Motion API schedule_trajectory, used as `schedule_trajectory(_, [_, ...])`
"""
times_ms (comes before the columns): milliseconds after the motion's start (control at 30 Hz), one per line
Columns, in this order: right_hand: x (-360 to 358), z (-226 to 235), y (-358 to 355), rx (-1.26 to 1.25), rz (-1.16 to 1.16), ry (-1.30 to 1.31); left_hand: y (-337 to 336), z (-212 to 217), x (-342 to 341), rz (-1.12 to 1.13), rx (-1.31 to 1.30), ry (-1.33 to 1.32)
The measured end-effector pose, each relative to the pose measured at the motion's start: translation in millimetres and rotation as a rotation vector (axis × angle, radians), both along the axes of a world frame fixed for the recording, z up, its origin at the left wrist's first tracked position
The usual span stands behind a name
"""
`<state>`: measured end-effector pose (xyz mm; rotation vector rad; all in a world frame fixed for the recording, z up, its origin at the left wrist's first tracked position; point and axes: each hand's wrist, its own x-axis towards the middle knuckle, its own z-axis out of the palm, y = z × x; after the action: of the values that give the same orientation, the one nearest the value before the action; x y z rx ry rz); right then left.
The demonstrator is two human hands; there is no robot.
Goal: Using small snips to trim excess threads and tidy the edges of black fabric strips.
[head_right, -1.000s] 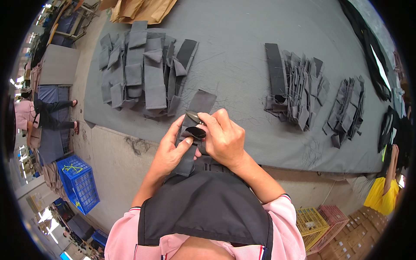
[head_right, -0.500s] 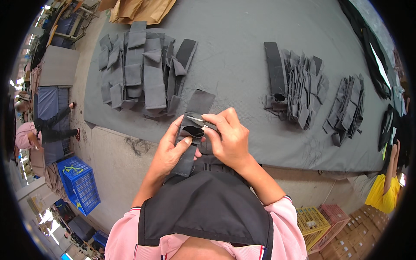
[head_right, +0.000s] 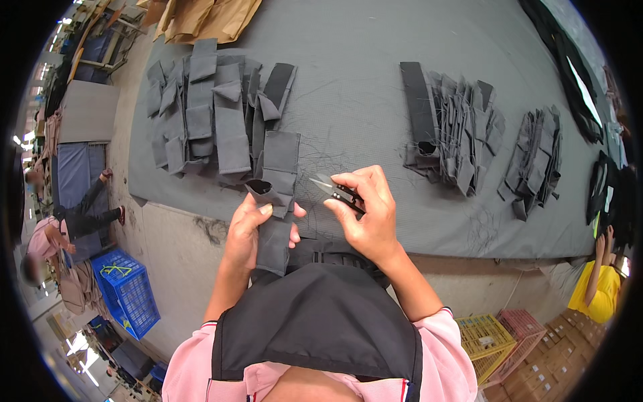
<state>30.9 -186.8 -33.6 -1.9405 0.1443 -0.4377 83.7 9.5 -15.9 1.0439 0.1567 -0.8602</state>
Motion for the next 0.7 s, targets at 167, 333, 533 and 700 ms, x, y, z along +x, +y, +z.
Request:
schedule_trajectory(167, [6.2,8.8,3.6,-0.153,0.011,-0.042,-3.1,-0.5,0.5,-0.008,-0.021,-0.008])
schedule_trajectory(333, [11.1,12.6,8.7,-0.244,0.011,-0.056,-5.4,4.4,-4.1,0.003,0.021,-0.055])
schedule_trajectory(533, [13.9,13.3,7.2,-0.356,0.023,-0.09,-4.4,2.4,-4.5,0.003,0.07,-0.08])
schedule_trajectory(700, [9.8,14.5,6.5,-0.448,0.017,-0.107,-5.2,2.6,-3.5,0.008,0.034,-0.052])
